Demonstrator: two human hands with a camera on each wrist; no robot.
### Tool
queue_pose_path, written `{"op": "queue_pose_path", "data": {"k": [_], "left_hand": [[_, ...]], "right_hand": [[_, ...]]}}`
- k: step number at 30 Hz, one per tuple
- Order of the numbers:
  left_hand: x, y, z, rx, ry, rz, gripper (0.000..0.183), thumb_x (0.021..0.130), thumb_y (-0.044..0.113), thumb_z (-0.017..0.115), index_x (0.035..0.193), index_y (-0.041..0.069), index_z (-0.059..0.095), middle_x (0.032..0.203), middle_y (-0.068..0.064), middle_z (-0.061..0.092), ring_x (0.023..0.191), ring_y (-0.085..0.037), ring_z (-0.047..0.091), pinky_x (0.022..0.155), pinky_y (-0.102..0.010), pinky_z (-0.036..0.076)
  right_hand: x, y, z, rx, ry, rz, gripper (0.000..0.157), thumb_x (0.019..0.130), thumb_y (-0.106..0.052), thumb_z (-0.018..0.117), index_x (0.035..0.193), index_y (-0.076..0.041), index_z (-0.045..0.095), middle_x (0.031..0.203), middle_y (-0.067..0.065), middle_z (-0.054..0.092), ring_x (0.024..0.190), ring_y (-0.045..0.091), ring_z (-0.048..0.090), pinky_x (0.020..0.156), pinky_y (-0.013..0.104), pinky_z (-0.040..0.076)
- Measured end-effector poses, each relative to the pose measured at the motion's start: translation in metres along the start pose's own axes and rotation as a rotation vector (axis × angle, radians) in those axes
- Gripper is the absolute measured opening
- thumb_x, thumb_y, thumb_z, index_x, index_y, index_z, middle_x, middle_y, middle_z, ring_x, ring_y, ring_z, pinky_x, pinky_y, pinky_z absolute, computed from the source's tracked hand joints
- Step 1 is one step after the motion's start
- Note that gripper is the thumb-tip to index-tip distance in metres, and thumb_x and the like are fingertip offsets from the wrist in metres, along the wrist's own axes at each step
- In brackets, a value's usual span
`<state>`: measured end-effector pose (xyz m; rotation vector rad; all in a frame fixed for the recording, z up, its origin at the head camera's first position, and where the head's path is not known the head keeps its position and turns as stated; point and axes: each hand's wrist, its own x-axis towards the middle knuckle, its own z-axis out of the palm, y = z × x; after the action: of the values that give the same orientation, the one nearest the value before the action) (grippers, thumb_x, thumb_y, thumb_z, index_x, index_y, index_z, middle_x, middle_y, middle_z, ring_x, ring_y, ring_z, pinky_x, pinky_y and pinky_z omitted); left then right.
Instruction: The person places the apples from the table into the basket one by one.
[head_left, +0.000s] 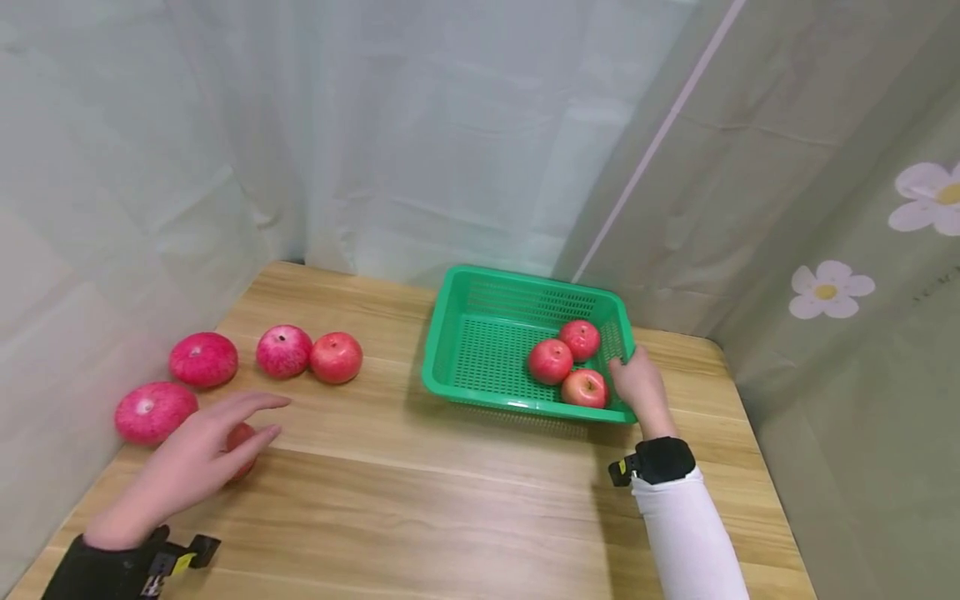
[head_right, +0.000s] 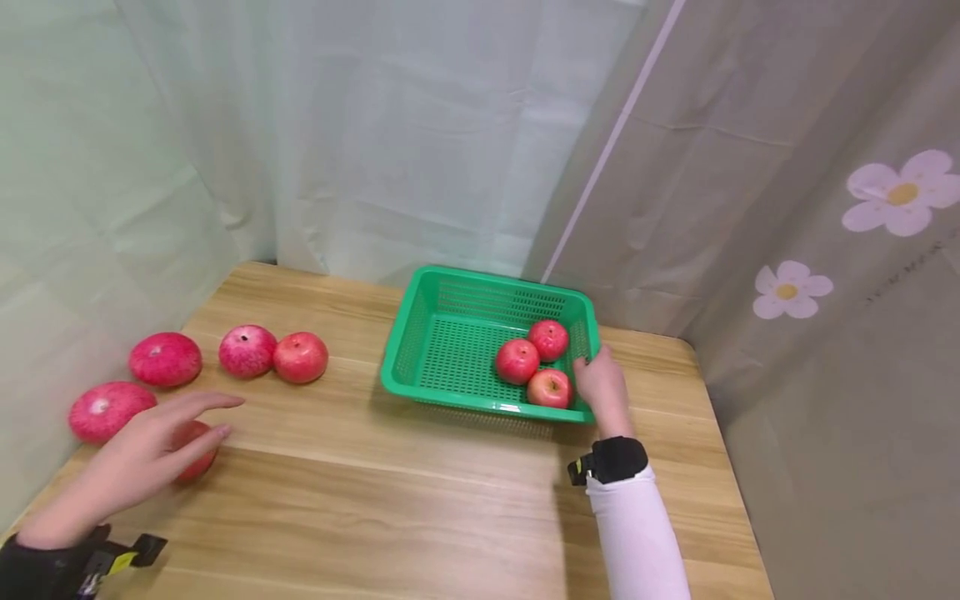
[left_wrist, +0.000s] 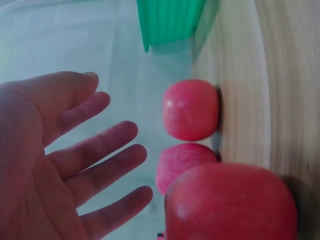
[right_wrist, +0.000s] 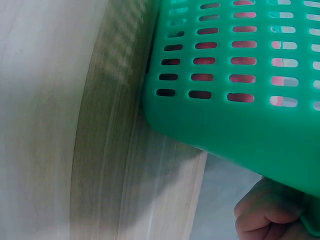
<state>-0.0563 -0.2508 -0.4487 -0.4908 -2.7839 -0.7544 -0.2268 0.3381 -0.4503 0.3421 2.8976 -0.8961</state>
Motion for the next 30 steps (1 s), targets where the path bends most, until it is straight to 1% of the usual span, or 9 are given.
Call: {"op": "queue_pose_path", "data": {"k": [2, 5, 9, 12, 15, 18, 20, 22, 30], "left_hand": [[-0.001, -0.002, -0.001, 0.009, 0.004, -0.016, 0.043, 0.092, 0.020, 0.086, 0.133, 0.019, 0.071, 0.127, -0.004, 0.073, 0.103, -0.018, 0.068, 0.086, -0.015, 0.052], [-0.003, -0.005, 0.000, 0.018, -0.008, -0.029, 0.042, 0.092, 0.020, 0.086, 0.131, 0.018, 0.072, 0.128, -0.005, 0.072, 0.111, -0.026, 0.067, 0.089, -0.010, 0.047], [-0.002, -0.011, 0.004, 0.047, -0.033, -0.007, 0.043, 0.090, 0.019, 0.088, 0.130, 0.017, 0.072, 0.128, -0.007, 0.070, 0.105, -0.025, 0.065, 0.086, -0.028, 0.055], [-0.001, -0.017, 0.008, 0.077, -0.019, 0.020, 0.046, 0.086, 0.019, 0.091, 0.128, 0.015, 0.073, 0.125, -0.007, 0.069, 0.099, -0.022, 0.061, 0.081, -0.037, 0.056], [-0.003, -0.022, 0.014, 0.092, 0.010, 0.059, 0.050, 0.080, 0.017, 0.095, 0.126, 0.014, 0.075, 0.121, -0.005, 0.069, 0.098, -0.022, 0.061, 0.083, -0.028, 0.052], [-0.007, -0.027, 0.018, 0.106, 0.025, 0.088, 0.054, 0.075, 0.016, 0.097, 0.124, 0.014, 0.075, 0.117, -0.003, 0.069, 0.101, -0.025, 0.064, 0.084, -0.028, 0.052], [-0.008, -0.028, 0.021, 0.117, 0.027, 0.100, 0.055, 0.073, 0.015, 0.098, 0.124, 0.013, 0.076, 0.116, -0.003, 0.069, 0.103, -0.027, 0.066, 0.086, -0.036, 0.054], [-0.010, -0.029, 0.023, 0.125, 0.020, 0.096, 0.056, 0.072, 0.016, 0.098, 0.123, 0.012, 0.075, 0.116, -0.005, 0.070, 0.105, -0.032, 0.067, 0.086, -0.050, 0.056], [-0.016, -0.035, 0.025, 0.081, -0.007, 0.030, 0.059, 0.071, 0.011, 0.098, 0.125, 0.010, 0.074, 0.128, -0.021, 0.068, 0.123, -0.049, 0.057, 0.096, -0.073, 0.046]], "right_hand": [[0.001, 0.000, 0.000, -0.010, 0.003, 0.000, 0.058, 0.107, -0.027, 0.044, 0.146, 0.014, 0.038, 0.126, 0.034, 0.057, 0.107, 0.044, 0.057, 0.085, 0.054, 0.051], [0.001, 0.001, 0.000, -0.015, 0.008, 0.002, 0.058, 0.106, -0.028, 0.045, 0.146, 0.014, 0.038, 0.126, 0.035, 0.057, 0.107, 0.044, 0.058, 0.085, 0.055, 0.052], [0.001, 0.001, 0.000, -0.014, 0.015, 0.001, 0.057, 0.106, -0.028, 0.044, 0.145, 0.015, 0.039, 0.125, 0.034, 0.057, 0.106, 0.043, 0.058, 0.084, 0.054, 0.052], [0.000, 0.001, 0.000, -0.007, 0.018, -0.004, 0.056, 0.106, -0.027, 0.044, 0.144, 0.015, 0.040, 0.123, 0.033, 0.058, 0.104, 0.043, 0.058, 0.082, 0.053, 0.052], [0.000, 0.000, 0.000, -0.006, 0.019, -0.008, 0.056, 0.106, -0.027, 0.045, 0.144, 0.014, 0.040, 0.122, 0.033, 0.058, 0.105, 0.043, 0.058, 0.082, 0.053, 0.052], [0.000, 0.000, 0.000, -0.012, 0.016, -0.005, 0.057, 0.107, -0.027, 0.044, 0.145, 0.014, 0.039, 0.124, 0.034, 0.058, 0.106, 0.044, 0.059, 0.083, 0.054, 0.052], [0.000, -0.001, -0.001, -0.014, 0.015, -0.003, 0.058, 0.107, -0.027, 0.044, 0.146, 0.014, 0.038, 0.125, 0.035, 0.058, 0.107, 0.044, 0.059, 0.085, 0.055, 0.052], [0.001, -0.001, -0.001, -0.011, 0.015, -0.002, 0.058, 0.107, -0.027, 0.044, 0.147, 0.014, 0.038, 0.126, 0.034, 0.058, 0.107, 0.044, 0.058, 0.085, 0.055, 0.052], [0.003, 0.001, 0.000, -0.008, 0.011, -0.007, 0.059, 0.106, -0.027, 0.044, 0.147, 0.015, 0.038, 0.126, 0.035, 0.058, 0.108, 0.044, 0.058, 0.085, 0.055, 0.052]]}}
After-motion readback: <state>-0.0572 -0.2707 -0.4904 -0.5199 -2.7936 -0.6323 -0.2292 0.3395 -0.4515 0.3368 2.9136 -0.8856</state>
